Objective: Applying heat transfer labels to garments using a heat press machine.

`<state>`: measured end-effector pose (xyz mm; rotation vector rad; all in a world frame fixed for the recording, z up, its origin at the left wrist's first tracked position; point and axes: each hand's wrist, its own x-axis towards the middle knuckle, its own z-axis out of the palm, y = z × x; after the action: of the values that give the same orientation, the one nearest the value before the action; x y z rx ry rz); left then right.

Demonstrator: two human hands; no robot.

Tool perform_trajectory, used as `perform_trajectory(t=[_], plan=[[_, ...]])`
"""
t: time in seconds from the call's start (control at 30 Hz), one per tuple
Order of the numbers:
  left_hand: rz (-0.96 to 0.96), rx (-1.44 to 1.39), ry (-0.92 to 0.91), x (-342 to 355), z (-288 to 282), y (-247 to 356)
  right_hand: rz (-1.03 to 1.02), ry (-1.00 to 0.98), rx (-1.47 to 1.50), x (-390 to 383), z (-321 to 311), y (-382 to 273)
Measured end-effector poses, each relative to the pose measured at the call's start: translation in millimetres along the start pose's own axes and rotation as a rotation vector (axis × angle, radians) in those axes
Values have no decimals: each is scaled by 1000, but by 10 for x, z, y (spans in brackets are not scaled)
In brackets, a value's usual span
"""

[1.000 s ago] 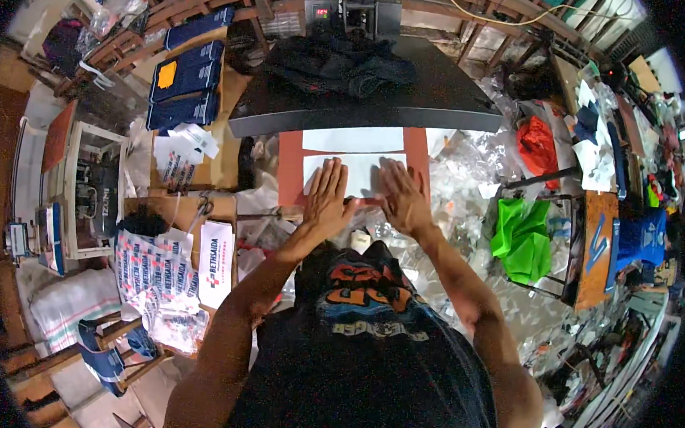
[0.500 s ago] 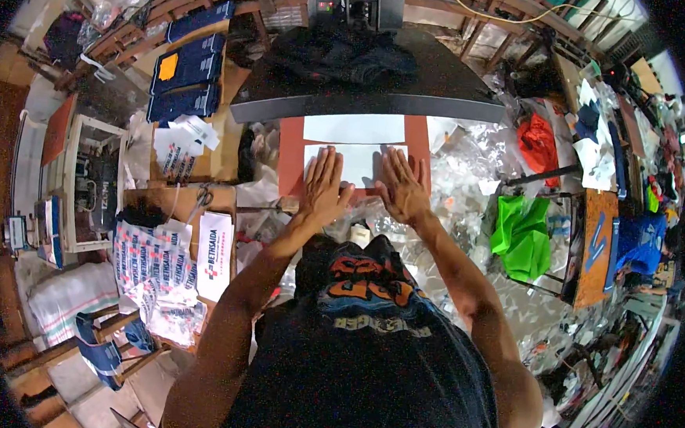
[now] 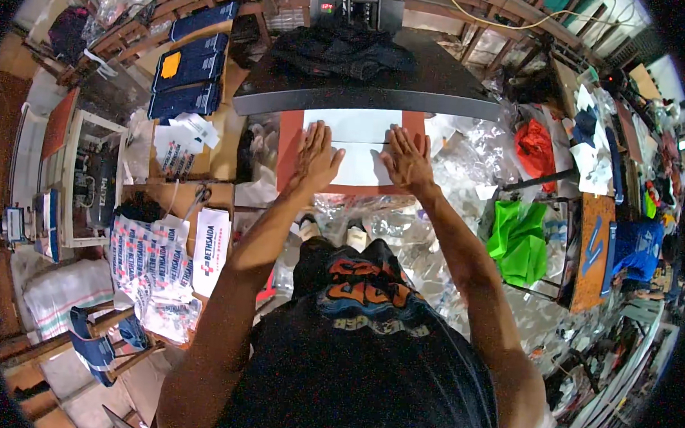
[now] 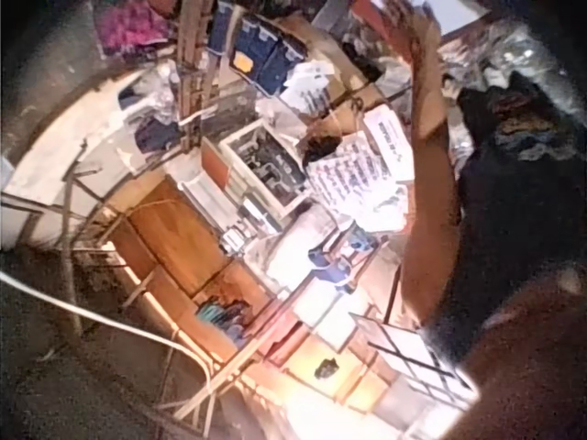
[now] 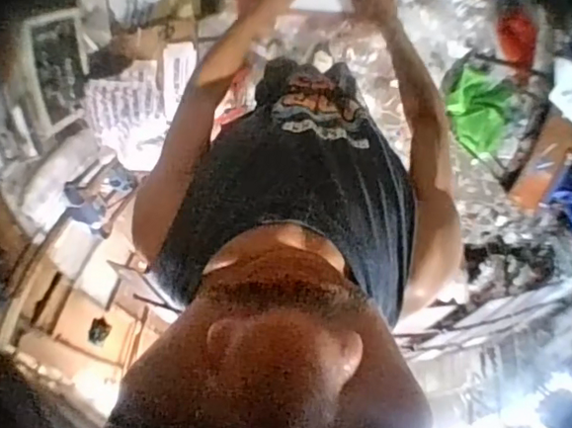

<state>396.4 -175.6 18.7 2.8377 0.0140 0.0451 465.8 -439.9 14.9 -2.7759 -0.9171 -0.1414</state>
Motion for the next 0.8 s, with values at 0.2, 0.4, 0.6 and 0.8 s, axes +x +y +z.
perform_trajectory(t=[0.2,0.4,0.6,0.8], plan=[[44,105,13,-61,-53,-30,19,11,-45,2,58,10],[33,118,9,-16,-131,15,-34,49,-15,31,103,71],[46,25,84,-18,-77,-16,-58,93,252,90,50,9],[122,97,86,-198,-120,74,-153,64,8,-50,100,-26]])
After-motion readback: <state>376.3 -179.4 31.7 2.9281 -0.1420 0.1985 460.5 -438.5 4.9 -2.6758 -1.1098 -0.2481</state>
